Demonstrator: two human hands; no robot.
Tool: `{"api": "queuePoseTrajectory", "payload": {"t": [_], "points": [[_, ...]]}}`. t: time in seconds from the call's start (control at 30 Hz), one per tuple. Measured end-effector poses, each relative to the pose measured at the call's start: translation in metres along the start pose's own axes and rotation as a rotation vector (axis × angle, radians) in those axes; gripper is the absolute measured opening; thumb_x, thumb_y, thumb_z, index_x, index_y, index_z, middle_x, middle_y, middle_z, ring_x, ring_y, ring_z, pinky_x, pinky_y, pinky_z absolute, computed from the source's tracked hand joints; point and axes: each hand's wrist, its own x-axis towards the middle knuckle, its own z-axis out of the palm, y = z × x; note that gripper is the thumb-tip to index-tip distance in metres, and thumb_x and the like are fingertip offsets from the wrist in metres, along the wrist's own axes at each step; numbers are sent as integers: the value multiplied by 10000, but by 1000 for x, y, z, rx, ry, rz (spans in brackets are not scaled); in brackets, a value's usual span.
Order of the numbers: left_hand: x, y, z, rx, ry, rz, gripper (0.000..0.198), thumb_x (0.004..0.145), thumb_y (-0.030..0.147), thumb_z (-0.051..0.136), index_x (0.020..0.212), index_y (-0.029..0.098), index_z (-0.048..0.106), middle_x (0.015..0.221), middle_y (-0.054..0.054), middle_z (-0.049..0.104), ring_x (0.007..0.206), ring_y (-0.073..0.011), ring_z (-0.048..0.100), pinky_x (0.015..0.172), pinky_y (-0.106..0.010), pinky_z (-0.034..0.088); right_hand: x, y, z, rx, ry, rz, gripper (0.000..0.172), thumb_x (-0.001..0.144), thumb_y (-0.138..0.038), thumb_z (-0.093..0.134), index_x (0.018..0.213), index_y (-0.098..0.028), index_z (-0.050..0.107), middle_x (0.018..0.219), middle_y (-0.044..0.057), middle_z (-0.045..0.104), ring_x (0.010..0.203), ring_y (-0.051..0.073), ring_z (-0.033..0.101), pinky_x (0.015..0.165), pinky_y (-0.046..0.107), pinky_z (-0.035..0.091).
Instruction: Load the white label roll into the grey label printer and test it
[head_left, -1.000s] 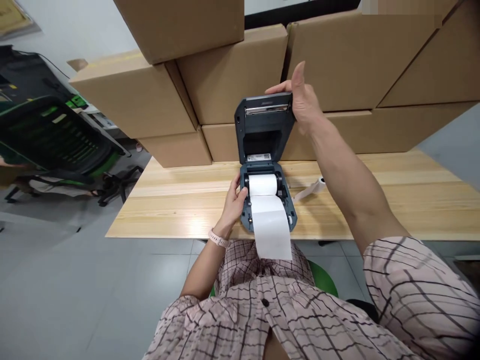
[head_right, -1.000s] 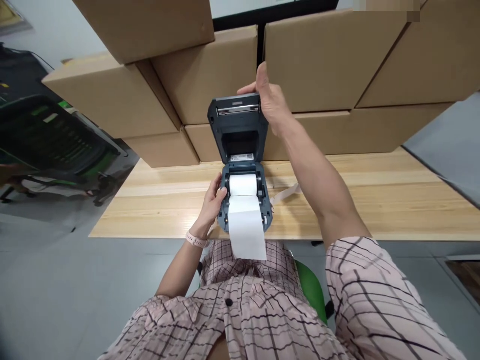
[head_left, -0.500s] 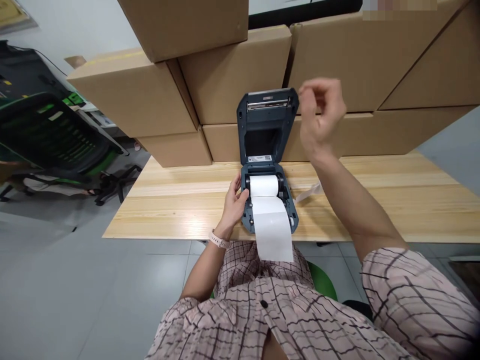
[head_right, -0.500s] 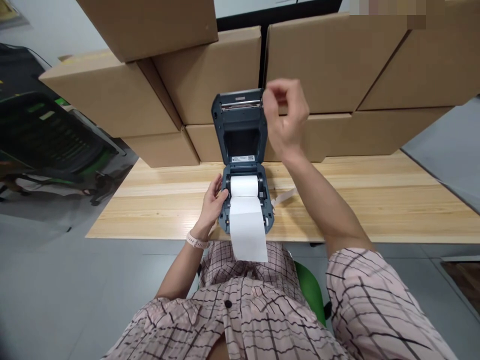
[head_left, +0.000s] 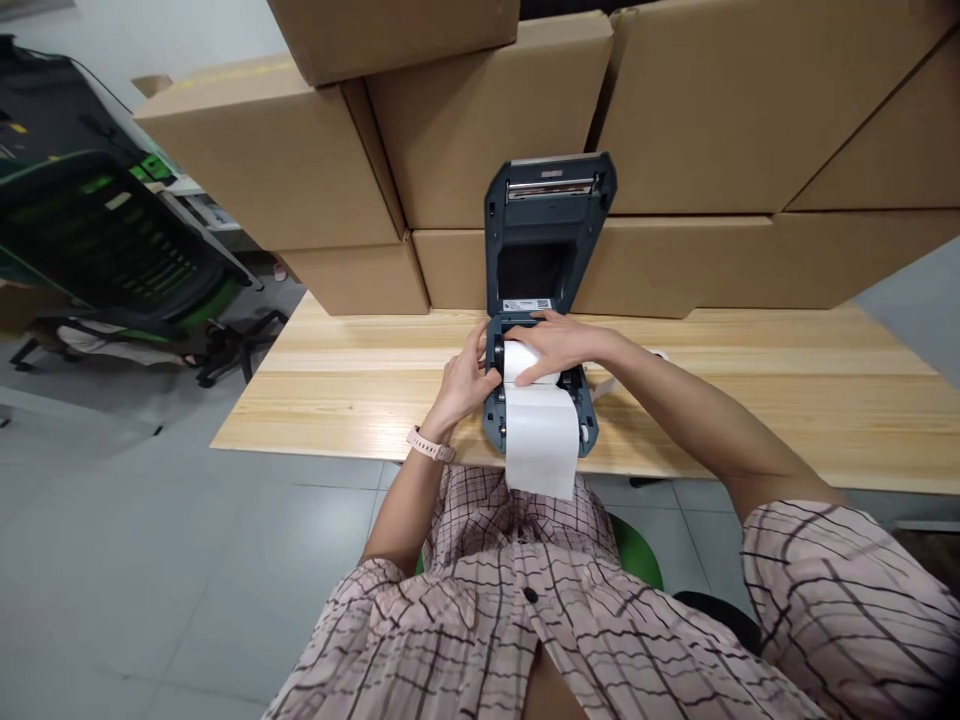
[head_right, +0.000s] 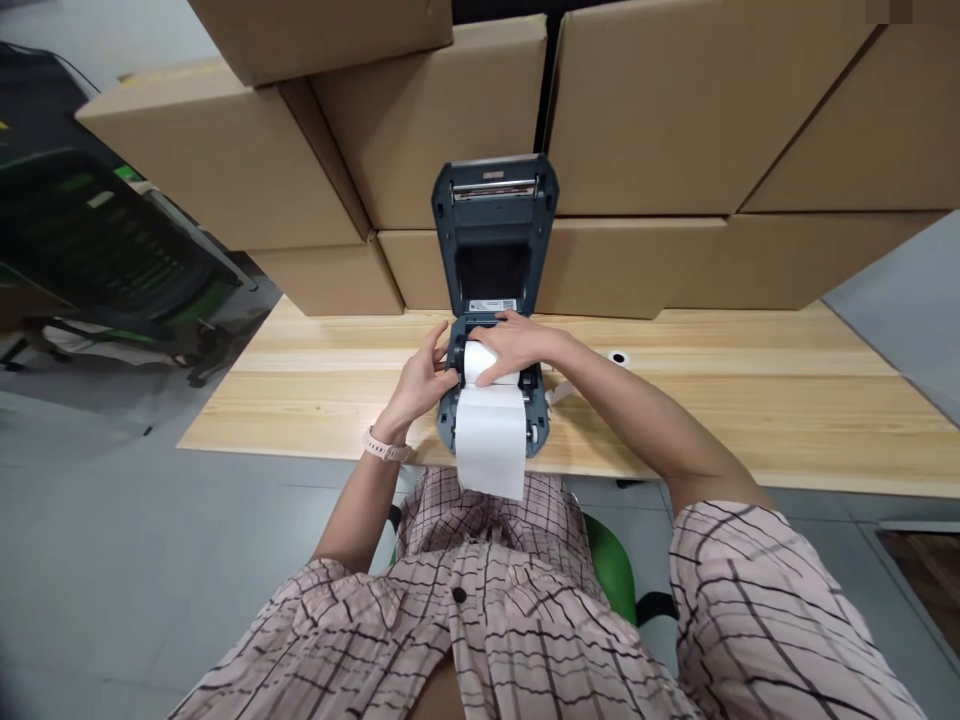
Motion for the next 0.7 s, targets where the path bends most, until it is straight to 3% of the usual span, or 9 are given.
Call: {"api": "queuePoseTrajectory", "payload": {"t": [0.07, 0.17, 0.27, 0.37, 0.47, 0.53, 0.7], "points": [[0, -5, 0, -69, -10, -24, 970, 766, 176, 647, 1678, 223, 320, 1535, -167, 649, 1296, -359, 706, 1118, -535, 525, -2, -1, -4, 37, 13, 22, 1012, 677, -700, 817, 1510, -178, 578, 1480, 184, 658, 1488, 508, 452, 1211, 631, 352], [-1, -11, 0, -129, -16, -35, 992, 775, 189, 674, 1689, 256, 296, 1576, -159, 613, 1321, -353, 697, 1143, -547, 518, -21, 1, -23, 173, 40, -35, 1019, 658, -690, 832, 1523, -221, 563, 1440, 159, 676, 1387, 459, 549, 1131, 567, 477], [-3, -12, 1, -149, -8, -38, 986, 785, 185, 674, 1691, 279, 296, 1621, -145, 568, 1313, -343, 707, 1172, -550, 505, -63, 12, -46, 416, 122, -173, 1024, 656, -672, 862, 1552, -304, 530, 1425, 101, 690, 1287, 389, 641, 1056, 495, 553], [-4, -13, 3, -131, 7, -33, 952, 805, 184, 657, 1687, 282, 313, 1633, -140, 553, 1325, -345, 702, 1178, -554, 503, -114, 25, -53, 783, 286, -214, 1086, 590, -678, 934, 1544, -353, 530, 1404, 100, 708, 1246, 381, 694, 971, 457, 595], [-5, -16, 4, -127, 21, -12, 924, 816, 180, 653, 1674, 315, 338, 1628, -120, 564, 1310, -336, 711, 1148, -544, 531, -152, 34, -42, 1066, 439, -110, 978, 580, -582, 996, 1454, -406, 593, 1323, 108, 752, 1216, 392, 719, 882, 463, 621], [-4, -20, 5, -140, 23, 6, 911, 824, 175, 650, 1666, 347, 346, 1629, -98, 568, 1301, -315, 719, 1124, -517, 555, -160, 38, -32, 1125, 519, 20, 899, 574, -453, 1023, 1383, -417, 633, 1288, 90, 761, 1174, 376, 727, 821, 446, 636], [-3, -27, 8, -162, 28, 25, 895, 839, 167, 636, 1663, 354, 343, 1628, -90, 572, 1289, -292, 730, 1097, -487, 588, -130, 63, -11, 1193, 674, 313, 803, 593, -349, 982, 1317, -345, 633, 1200, 46, 738, 905, 237, 701, 704, 352, 614]]}}
